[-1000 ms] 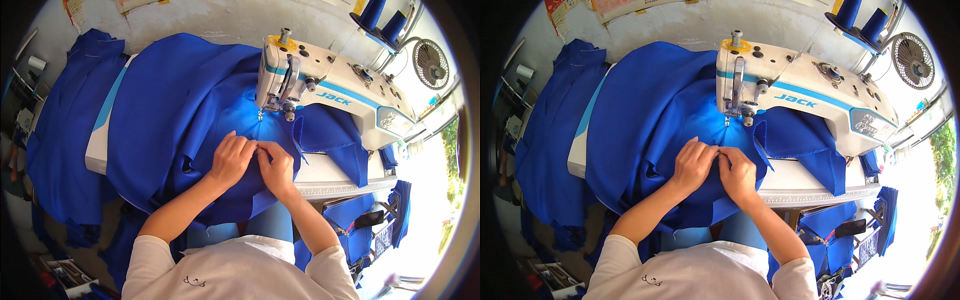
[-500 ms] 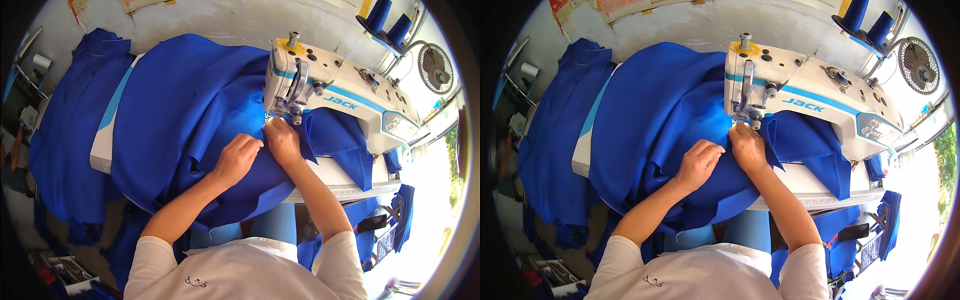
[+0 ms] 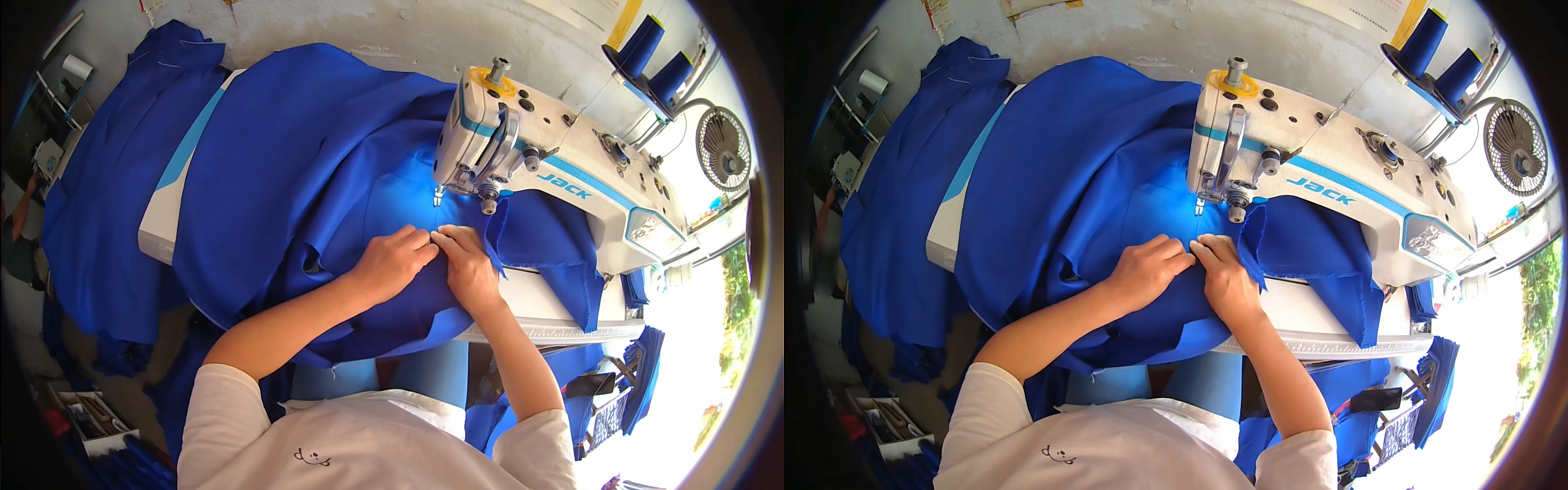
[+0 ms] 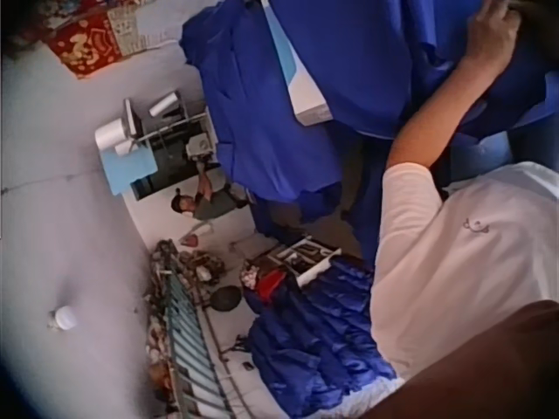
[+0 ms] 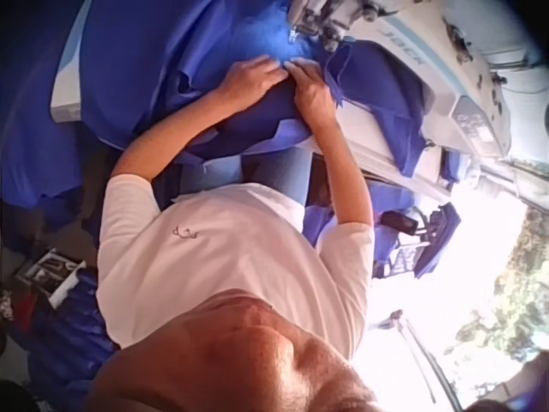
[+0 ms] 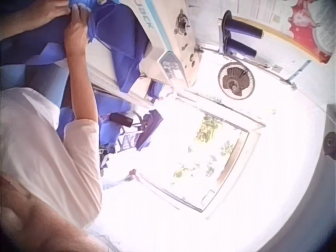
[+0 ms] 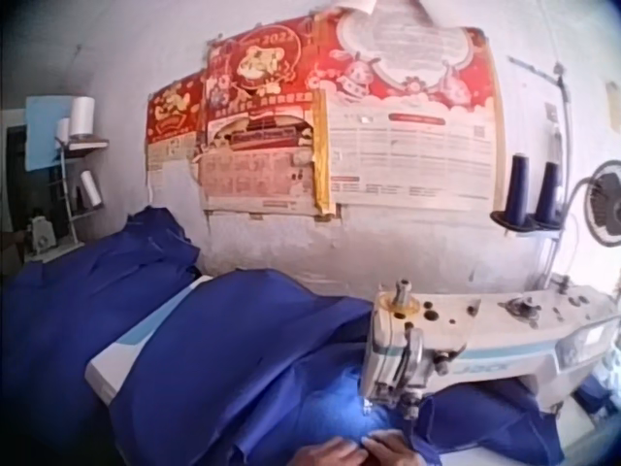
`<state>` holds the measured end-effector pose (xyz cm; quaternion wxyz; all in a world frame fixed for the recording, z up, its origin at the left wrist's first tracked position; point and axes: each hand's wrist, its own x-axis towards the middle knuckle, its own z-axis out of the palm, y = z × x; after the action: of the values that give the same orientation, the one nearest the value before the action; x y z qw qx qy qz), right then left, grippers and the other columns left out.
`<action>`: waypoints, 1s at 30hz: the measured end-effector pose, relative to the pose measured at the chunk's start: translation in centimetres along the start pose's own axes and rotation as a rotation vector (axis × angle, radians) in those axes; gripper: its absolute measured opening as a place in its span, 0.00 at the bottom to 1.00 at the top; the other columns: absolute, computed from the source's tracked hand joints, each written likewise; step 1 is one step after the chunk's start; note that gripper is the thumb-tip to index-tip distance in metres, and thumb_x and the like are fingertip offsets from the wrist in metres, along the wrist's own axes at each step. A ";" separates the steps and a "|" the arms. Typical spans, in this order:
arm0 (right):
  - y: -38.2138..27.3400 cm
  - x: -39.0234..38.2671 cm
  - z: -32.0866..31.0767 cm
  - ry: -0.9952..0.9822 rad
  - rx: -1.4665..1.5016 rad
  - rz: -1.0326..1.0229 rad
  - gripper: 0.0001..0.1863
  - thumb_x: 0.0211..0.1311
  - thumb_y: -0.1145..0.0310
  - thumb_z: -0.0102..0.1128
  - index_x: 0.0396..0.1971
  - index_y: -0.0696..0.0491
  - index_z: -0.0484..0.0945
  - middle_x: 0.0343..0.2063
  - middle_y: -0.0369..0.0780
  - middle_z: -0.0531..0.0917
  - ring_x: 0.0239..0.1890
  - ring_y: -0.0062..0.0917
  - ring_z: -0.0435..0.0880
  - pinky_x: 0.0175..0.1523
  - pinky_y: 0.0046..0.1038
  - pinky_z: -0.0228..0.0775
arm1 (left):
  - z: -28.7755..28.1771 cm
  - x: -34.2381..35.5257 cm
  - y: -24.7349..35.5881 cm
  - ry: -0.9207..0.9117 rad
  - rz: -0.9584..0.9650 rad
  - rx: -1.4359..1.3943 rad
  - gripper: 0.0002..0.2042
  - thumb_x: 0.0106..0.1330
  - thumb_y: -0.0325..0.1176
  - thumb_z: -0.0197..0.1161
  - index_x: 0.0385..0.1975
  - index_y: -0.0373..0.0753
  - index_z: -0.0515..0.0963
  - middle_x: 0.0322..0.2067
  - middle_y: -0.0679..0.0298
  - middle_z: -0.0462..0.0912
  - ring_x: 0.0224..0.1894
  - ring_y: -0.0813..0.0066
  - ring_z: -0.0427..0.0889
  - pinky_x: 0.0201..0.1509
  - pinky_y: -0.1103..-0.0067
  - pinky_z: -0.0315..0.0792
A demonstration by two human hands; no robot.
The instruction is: The person sews a large blue fabric using a sewing machine. They guide the fabric under the needle, align edges, and make multiple passes to stitch seams. The fabric is repeatedly repositioned and folded during the process.
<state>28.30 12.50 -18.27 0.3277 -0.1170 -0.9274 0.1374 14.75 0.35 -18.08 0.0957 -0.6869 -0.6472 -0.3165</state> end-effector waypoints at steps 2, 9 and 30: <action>0.4 0.2 0.2 -0.025 -0.018 0.036 0.17 0.50 0.82 0.57 0.40 0.53 0.84 0.42 0.36 0.83 0.43 0.33 0.83 0.49 0.30 0.76 | -0.1 0.0 -0.5 -0.029 0.005 -0.033 0.09 0.57 0.27 0.62 0.38 0.39 0.81 0.34 0.66 0.77 0.39 0.69 0.79 0.38 0.75 0.77; 1.3 0.5 -0.3 -0.120 -0.064 0.068 0.19 0.52 0.81 0.56 0.43 0.48 0.84 0.44 0.32 0.82 0.42 0.32 0.84 0.46 0.31 0.78 | -0.8 -0.3 -2.3 -0.094 0.042 -0.179 0.15 0.60 0.25 0.63 0.48 0.39 0.79 0.50 0.62 0.79 0.51 0.63 0.78 0.55 0.68 0.71; 3.3 1.7 -0.4 -0.134 -0.135 -0.076 0.23 0.48 0.82 0.57 0.45 0.45 0.84 0.46 0.33 0.83 0.40 0.33 0.84 0.43 0.32 0.79 | -0.3 1.5 -6.9 0.135 -0.175 -0.228 0.09 0.61 0.19 0.58 0.39 0.36 0.79 0.42 0.57 0.82 0.47 0.57 0.80 0.51 0.69 0.75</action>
<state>27.69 16.22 -18.03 0.2613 -0.0943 -0.9581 0.0697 8.00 2.38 -18.95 0.0323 -0.6113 -0.6564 -0.4408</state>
